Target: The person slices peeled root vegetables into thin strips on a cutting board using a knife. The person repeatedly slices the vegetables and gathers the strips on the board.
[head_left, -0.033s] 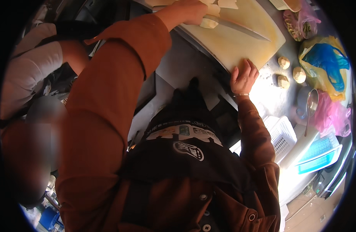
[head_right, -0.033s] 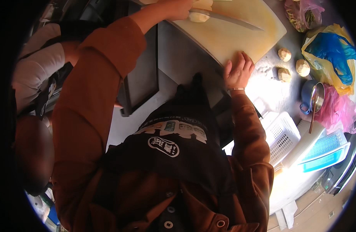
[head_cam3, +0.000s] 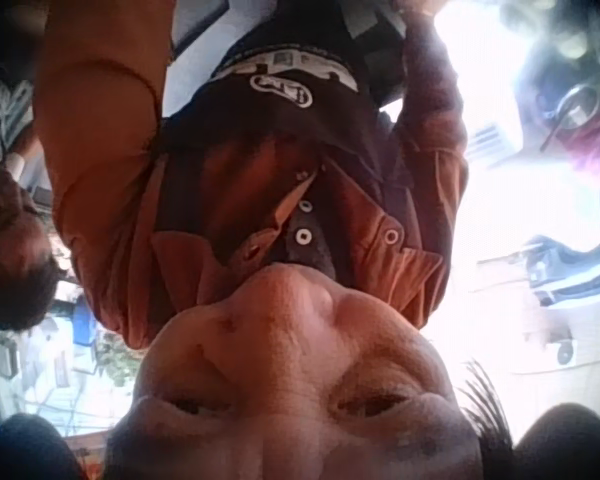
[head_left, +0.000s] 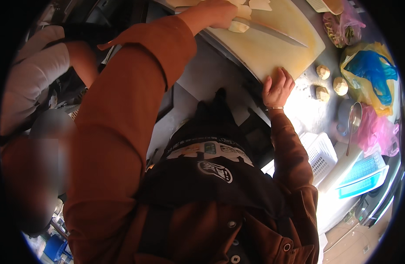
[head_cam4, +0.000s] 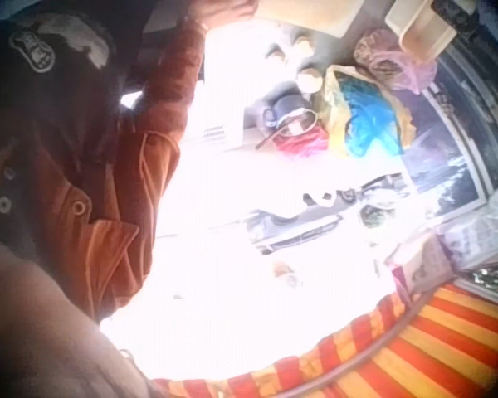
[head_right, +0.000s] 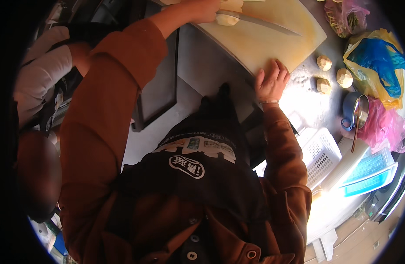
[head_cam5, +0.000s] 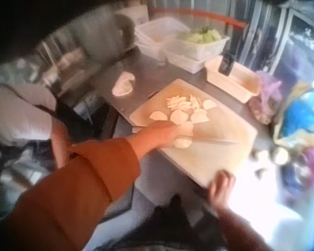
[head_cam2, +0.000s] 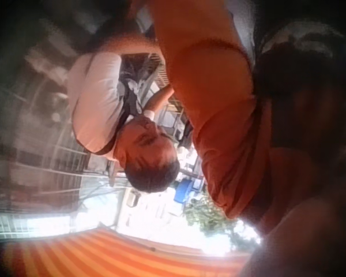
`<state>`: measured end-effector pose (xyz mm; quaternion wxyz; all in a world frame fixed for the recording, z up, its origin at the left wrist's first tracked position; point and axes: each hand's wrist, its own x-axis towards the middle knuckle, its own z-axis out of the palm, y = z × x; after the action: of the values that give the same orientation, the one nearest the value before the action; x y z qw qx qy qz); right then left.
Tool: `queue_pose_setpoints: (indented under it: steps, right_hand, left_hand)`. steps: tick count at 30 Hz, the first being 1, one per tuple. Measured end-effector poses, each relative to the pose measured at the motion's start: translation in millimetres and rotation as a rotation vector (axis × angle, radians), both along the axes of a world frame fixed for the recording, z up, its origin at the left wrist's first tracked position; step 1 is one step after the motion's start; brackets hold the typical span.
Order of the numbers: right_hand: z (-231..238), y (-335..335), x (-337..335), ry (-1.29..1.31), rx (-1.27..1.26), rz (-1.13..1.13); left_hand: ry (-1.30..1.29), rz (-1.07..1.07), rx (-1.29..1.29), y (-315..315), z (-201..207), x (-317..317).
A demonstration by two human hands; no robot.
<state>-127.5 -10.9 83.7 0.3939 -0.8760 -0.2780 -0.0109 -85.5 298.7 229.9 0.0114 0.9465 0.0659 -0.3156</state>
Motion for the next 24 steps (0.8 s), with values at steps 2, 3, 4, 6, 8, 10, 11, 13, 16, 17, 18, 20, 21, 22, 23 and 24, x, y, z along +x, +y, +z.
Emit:
queue_pose_setpoints:
  steps: [2,3,4,6,8,10,11,13,16,17,18,20,21,22,23,24]
  right_hand:
    - [1.2,2.0,2.1,-0.005,-0.001,-0.008]
    - [1.1,2.8,2.6,-0.008,0.004,-0.006]
    - [1.5,4.1,3.5,-0.006,0.006,-0.009]
    - [2.8,4.9,5.6,-0.007,0.013,-0.008]
    - [4.2,6.9,6.7,0.015,0.011,-0.013]
    - [5.6,6.9,8.0,0.012,0.027,0.003]
    - [5.1,7.2,9.3,-0.005,0.058,0.002]
    - [1.9,8.0,13.2,0.036,0.035,-0.036]
    - [-5.2,8.6,17.2,0.053,0.044,-0.069]
    - [-9.8,6.9,9.2,0.005,0.036,-0.031]
    - [-10.8,8.2,4.8,-0.024,0.039,-0.029]
    - [-18.3,10.5,-2.7,-0.103,0.042,-0.031]
    - [-19.2,10.9,-4.2,-0.109,0.045,-0.029]
    - [-20.5,11.7,-5.1,-0.109,0.049,-0.032]
    - [-20.5,12.4,-5.6,-0.115,0.058,-0.027]
    - [-21.3,12.6,-5.8,-0.12,0.066,-0.027]
  left_hand:
    - [-0.034,-0.009,-0.006,1.3,1.4,1.5]
    - [-0.079,-0.002,-0.026,0.6,2.3,0.1]
    - [-0.119,0.001,-0.048,-0.5,4.1,0.1]
    - [-0.046,0.03,0.001,-0.7,9.0,5.4]
    - [-0.024,0.017,-0.024,1.0,13.3,13.1]
    - [0.008,-0.007,-0.044,7.2,18.5,18.5]
    - [0.053,-0.015,-0.025,10.5,17.0,24.6]
    - [0.092,-0.054,-0.011,16.5,6.3,41.7]
    - [0.102,-0.099,-0.018,22.1,-7.7,57.2]
    - [0.063,-0.088,-0.038,23.7,-11.4,34.7]
    - [0.037,-0.101,-0.044,25.3,-8.5,23.4]
    - [-0.046,-0.104,-0.041,25.2,-13.5,4.4]
    - [-0.056,-0.103,-0.027,24.7,-12.4,4.2]
    - [-0.058,-0.102,-0.019,23.5,-12.9,2.6]
    - [-0.057,-0.098,-0.011,23.1,-12.4,-1.0]
    - [-0.058,-0.093,-0.004,22.9,-12.6,-3.6]
